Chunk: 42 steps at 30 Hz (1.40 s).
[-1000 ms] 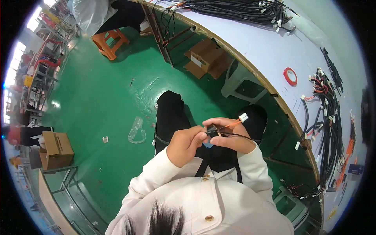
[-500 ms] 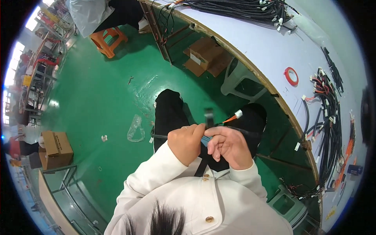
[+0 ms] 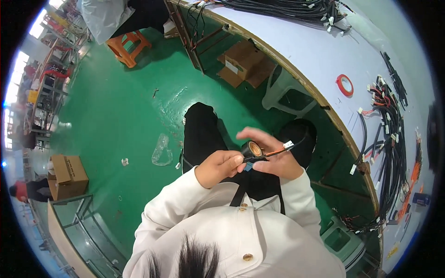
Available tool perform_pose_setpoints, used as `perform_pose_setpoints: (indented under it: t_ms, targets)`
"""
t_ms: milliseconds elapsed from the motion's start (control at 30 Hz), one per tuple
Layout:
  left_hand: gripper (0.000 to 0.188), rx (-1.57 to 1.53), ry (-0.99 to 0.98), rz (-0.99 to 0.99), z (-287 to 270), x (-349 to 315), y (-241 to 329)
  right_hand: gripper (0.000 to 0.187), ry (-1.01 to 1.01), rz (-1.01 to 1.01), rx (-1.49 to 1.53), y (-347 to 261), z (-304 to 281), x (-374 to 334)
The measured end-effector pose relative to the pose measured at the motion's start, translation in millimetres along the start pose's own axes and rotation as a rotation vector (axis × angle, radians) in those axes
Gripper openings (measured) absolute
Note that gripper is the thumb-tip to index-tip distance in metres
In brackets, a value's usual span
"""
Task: Wrapping electrical wire segments with black and red electrical tape at a factory workbench.
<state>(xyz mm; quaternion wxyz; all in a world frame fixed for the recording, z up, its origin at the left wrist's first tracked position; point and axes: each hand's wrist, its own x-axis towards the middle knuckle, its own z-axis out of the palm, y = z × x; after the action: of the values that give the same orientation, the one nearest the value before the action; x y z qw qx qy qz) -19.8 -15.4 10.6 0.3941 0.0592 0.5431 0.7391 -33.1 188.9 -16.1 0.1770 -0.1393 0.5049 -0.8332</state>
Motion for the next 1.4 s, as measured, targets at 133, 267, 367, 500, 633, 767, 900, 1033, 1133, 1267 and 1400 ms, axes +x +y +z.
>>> perform_pose_setpoints:
  t_ms: [133,267,367,500,633,767,900,1033,1133,1267,1400]
  targets:
    - [0.034,0.114,0.11,0.088,2,-6,0,0.048,-0.147,0.174,-0.216,-4,2,3]
    - [0.02,0.502,0.409,0.333,8,-5,-9,0.035,0.028,0.222,0.05,10,15,-15]
    - [0.009,1.044,0.612,0.691,12,1,-13,0.044,0.108,0.222,0.143,10,22,-24]
    - [0.03,1.3,0.614,0.733,11,-2,-8,0.051,0.25,0.364,0.298,0,34,-23]
    - [0.036,1.403,0.604,0.685,11,-4,-7,0.049,0.326,0.447,0.521,-16,41,-23]
    - [0.023,1.18,0.643,0.742,10,2,-11,0.047,0.432,0.306,0.807,-26,30,-39]
    - [0.012,0.907,0.633,0.618,11,2,-13,0.028,-0.284,-0.065,0.117,0,14,-38]
    - [0.021,0.537,0.439,0.33,8,-4,-11,0.067,0.282,0.018,-0.119,24,16,-23]
    - [0.024,0.407,0.329,0.153,7,-5,-9,0.083,0.269,-0.078,-0.027,14,19,-11]
    - [0.025,0.292,0.246,0.143,4,-7,-4,0.075,-0.059,-0.094,-0.264,-6,11,8]
    - [0.024,0.372,0.337,0.281,9,-9,-3,0.051,-0.101,0.062,-0.306,-3,12,0]
